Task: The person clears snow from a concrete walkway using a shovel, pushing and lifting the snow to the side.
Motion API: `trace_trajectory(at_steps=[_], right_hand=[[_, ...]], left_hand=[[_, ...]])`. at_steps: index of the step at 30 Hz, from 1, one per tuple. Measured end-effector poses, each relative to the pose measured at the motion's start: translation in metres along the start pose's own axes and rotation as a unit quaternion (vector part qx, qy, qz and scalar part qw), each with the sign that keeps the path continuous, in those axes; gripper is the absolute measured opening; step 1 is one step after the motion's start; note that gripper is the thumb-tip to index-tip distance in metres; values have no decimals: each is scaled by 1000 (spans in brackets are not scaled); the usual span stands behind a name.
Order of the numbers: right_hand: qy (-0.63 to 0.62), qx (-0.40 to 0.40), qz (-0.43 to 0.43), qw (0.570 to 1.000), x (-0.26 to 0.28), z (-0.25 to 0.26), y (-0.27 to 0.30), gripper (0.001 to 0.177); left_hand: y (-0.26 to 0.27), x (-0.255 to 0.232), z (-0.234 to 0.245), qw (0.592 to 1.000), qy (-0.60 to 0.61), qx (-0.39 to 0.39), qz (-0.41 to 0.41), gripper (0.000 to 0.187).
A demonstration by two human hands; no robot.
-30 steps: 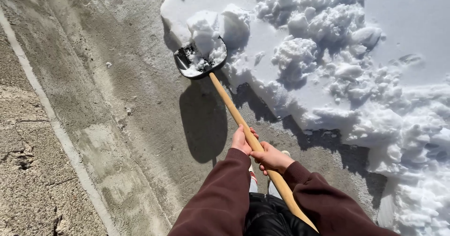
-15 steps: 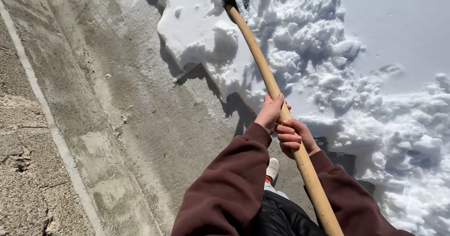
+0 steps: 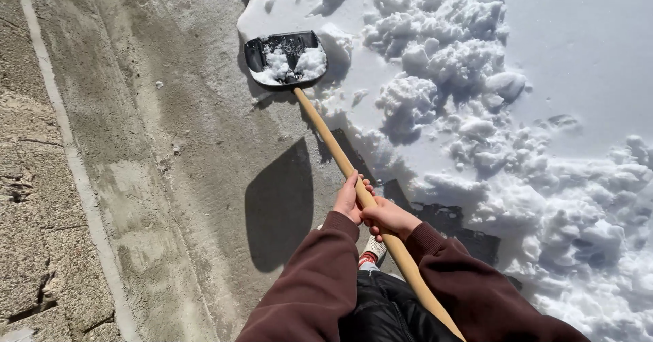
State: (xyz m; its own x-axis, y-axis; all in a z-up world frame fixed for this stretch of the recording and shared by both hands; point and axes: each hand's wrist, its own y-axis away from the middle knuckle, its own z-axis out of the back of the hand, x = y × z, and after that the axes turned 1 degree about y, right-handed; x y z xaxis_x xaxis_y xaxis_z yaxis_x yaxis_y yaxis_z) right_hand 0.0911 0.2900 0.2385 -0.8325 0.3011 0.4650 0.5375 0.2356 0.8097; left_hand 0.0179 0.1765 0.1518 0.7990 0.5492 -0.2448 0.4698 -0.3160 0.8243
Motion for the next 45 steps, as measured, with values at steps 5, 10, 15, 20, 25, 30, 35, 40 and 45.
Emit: trace_trajectory(at_steps=[5,10,15,20,25,30,35,40,45], right_hand=[[62,-3,-47,997,-41,-5,-27,55],[95,1,-74,993,-84,2,-67,50],[126,-34,-88,988,-88,-13,-78,48],[133,-71,-98,984,-51,-46,-53,70],[120,-80,-84,986,-46,-78,-9,78],[139,-41,-31,989,-46,-107,-22,82],[112,-64,-26,991,-58,-132,-40,82],[54,-81,-35,995,-73,-157,-36,87],[42,-72,-27,996,-55,-194,13,90]], left_hand=[[-1,26,64,998,37,-44,25,42],[-15,49,114,995,56,-69,46,36],[-16,62,135,996,9,-78,50,36],[-51,64,166,994,-22,-76,69,39],[-67,45,180,994,-52,-63,71,43],[-90,-9,192,988,-125,-83,46,51],[-78,-30,210,985,-142,-81,49,52],[-14,-43,210,989,-98,-66,89,52],[0,-34,223,991,-71,-40,106,53]])
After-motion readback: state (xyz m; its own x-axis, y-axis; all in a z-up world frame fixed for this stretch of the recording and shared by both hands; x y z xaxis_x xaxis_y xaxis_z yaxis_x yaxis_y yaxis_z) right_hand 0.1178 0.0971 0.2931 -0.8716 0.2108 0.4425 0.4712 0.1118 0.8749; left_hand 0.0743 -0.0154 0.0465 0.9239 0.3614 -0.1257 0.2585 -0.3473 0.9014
